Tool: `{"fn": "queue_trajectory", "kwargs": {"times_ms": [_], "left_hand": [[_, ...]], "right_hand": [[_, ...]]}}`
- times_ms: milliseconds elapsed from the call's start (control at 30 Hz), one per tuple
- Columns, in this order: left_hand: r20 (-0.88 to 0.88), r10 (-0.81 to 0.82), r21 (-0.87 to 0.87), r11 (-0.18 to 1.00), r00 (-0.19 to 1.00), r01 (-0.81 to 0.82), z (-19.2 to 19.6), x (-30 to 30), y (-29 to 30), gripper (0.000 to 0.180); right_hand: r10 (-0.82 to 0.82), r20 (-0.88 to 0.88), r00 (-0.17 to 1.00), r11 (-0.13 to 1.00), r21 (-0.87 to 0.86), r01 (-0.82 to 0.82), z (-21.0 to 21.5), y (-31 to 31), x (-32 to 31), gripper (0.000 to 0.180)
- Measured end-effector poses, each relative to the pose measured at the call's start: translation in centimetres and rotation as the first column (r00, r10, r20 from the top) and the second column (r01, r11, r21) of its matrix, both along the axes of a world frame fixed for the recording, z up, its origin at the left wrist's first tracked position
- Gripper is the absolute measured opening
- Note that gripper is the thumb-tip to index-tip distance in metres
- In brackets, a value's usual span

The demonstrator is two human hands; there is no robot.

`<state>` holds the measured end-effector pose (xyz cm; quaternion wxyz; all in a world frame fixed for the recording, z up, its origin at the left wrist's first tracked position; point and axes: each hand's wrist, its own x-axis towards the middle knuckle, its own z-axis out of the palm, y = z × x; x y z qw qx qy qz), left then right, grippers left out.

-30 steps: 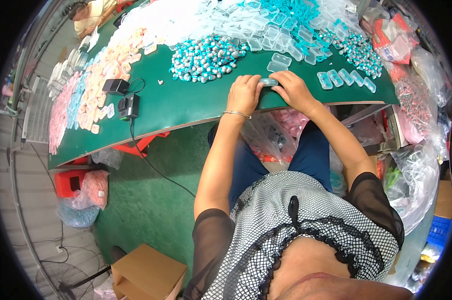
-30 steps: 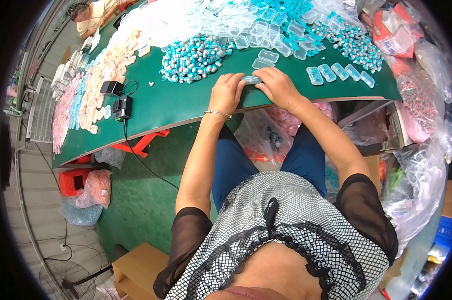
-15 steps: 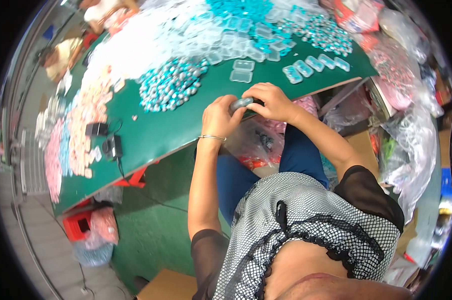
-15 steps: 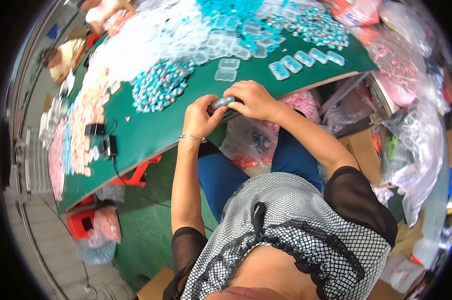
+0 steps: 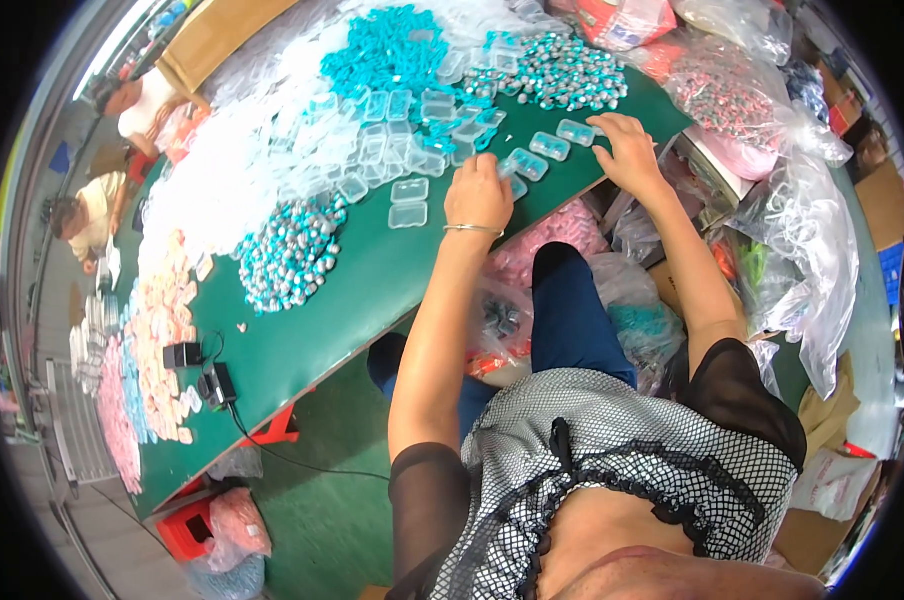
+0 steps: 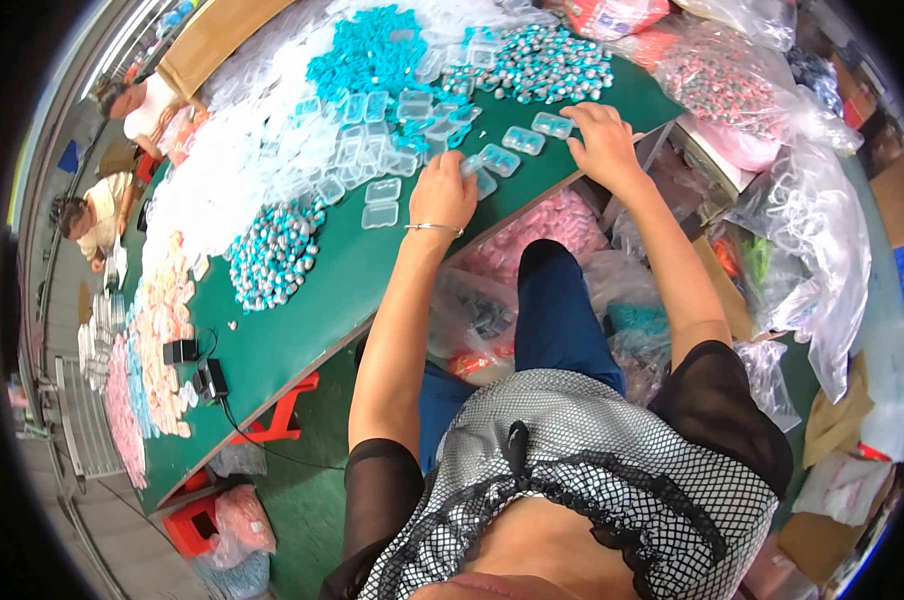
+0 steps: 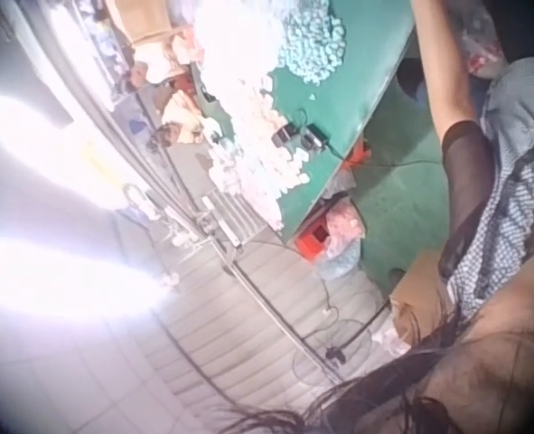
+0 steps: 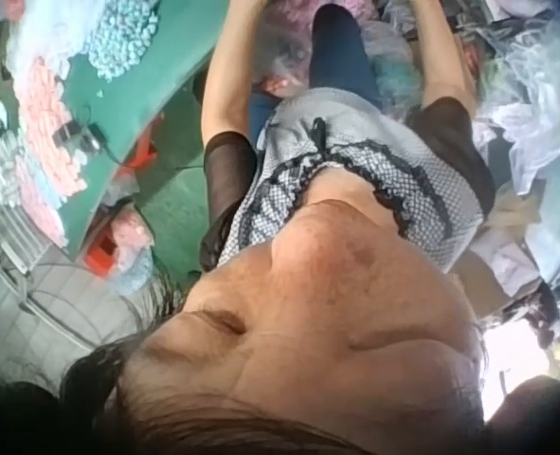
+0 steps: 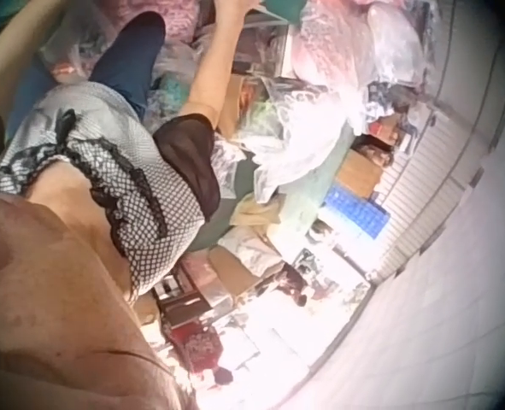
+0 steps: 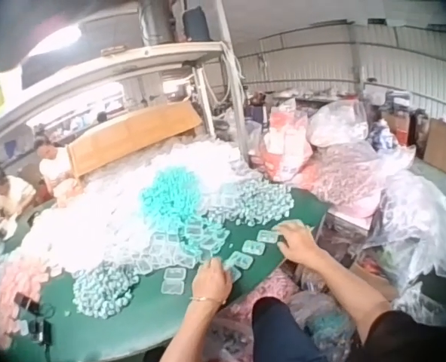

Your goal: Manually picking up small blue beads and placing them into individual plastic storage containers on a workbench.

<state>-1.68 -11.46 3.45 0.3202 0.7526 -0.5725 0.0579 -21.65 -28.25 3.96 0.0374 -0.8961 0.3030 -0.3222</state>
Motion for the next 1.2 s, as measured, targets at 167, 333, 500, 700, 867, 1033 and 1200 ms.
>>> {"fn": "queue_trajectory", "kwargs": {"times_ms": [167,333,500,700,867,1033,1200], "left_hand": [[-0.017,0.003,0.085,0.996,1.0,-0.002,-0.4,-1.1,0.1,0.037],[0.048,-0.039,-0.004,0.999,0.998,0.039,-0.9,-1.2,-0.1,0.053],[-0.21,-0.026,-0.135,0.991,0.977,-0.003,-1.0,-0.2,-1.3,0.058],[-0.195,-0.091,-0.098,0.993,0.976,0.073,-0.2,-1.8,-4.5,0.059],[-0.088,-0.05,-0.015,0.999,0.995,0.049,-0.6,-2.6,-4.7,0.063],[-0.164,0.001,-0.092,0.996,0.987,-0.016,-1.6,-1.5,-3.3,0.059],[-0.374,-0.076,-0.216,0.976,0.924,-0.007,-0.8,-0.5,-0.5,0.059]], "right_hand": [[-0.013,-0.17,0.985,0.997,0.067,0.025,-1.6,-3.6,-1.9,0.049],[0.026,-0.126,0.992,0.994,0.11,-0.013,-1.9,-6.0,-2.0,0.043],[0.095,0.29,0.952,0.937,0.297,-0.184,-0.9,-5.1,-0.1,0.042],[0.295,-0.045,0.954,0.947,0.147,-0.286,-0.6,-3.4,2.1,0.045],[0.266,-0.029,0.964,0.955,0.143,-0.259,-2.2,-4.3,2.6,0.043],[0.387,0.106,0.916,0.887,0.229,-0.401,-1.1,-1.0,4.7,0.043],[0.374,-0.119,0.92,0.924,0.137,-0.358,0.2,-1.9,6.3,0.053]]}}
